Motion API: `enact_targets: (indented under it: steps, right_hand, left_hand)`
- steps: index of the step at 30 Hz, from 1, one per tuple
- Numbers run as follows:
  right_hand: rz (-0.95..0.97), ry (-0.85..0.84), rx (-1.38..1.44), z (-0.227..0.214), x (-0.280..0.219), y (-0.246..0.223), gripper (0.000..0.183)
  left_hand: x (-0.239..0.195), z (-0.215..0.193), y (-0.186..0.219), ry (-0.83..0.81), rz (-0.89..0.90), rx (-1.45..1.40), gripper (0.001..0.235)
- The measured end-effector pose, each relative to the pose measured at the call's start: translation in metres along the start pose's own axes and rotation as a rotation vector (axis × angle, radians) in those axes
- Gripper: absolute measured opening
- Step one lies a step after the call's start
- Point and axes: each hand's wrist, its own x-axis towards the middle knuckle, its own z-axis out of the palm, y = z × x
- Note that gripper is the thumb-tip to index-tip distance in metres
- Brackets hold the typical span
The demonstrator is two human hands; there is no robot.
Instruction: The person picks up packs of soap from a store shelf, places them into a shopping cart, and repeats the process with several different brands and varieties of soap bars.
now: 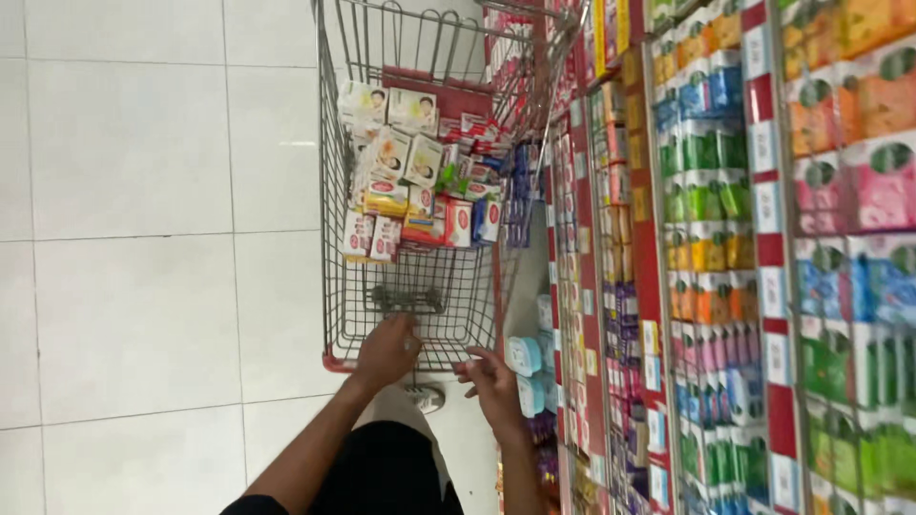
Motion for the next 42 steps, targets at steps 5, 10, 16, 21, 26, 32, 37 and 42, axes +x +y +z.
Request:
enact_targets:
  steps: [5,10,16,21,26,32,37,42]
  right_hand:
    - [0.120,-0.023,-0.032,0.065,0.136,0.010,0.043]
    - [0.055,0.072,-0.006,0.128,0.220,-0.012,0.069]
    - [-0.024,0.298,-0.538,0.171,0.269,-0.057,0.089]
    - [0.117,0.277,-0.914,0.177,0.305,-0.036,0.083]
    - [0.020,0.391,-0.824,0.180,0.292,-0.047,0.066]
    - [-0.005,0.364,-0.781,0.158,0.235,-0.049,0.065]
    - [0.049,0.152,-0.628,0.109,0.167,-0.058,0.082]
    - [0.067,0.090,-0.316,0.060,0.104,-0.057,0.071]
  left_hand:
    - [0.094,-0.032,-0.042,-0.010,-0.153,-0.065,0.043]
    - [0.156,-0.089,-0.027,0.063,-0.141,-0.215,0.041]
    - [0.199,-0.104,-0.047,0.070,-0.199,-0.227,0.043]
    - [0.203,-0.094,-0.059,0.100,-0.030,-0.196,0.036]
    - [0.211,-0.057,-0.101,0.164,0.002,-0.271,0.033]
    - [0.201,-0.089,-0.066,0.022,-0.306,-0.592,0.031]
    - [0.166,-0.125,-0.009,-0.163,-0.497,-0.893,0.055]
    - [0.126,-0.080,-0.003,-0.418,-0.440,-0.960,0.042]
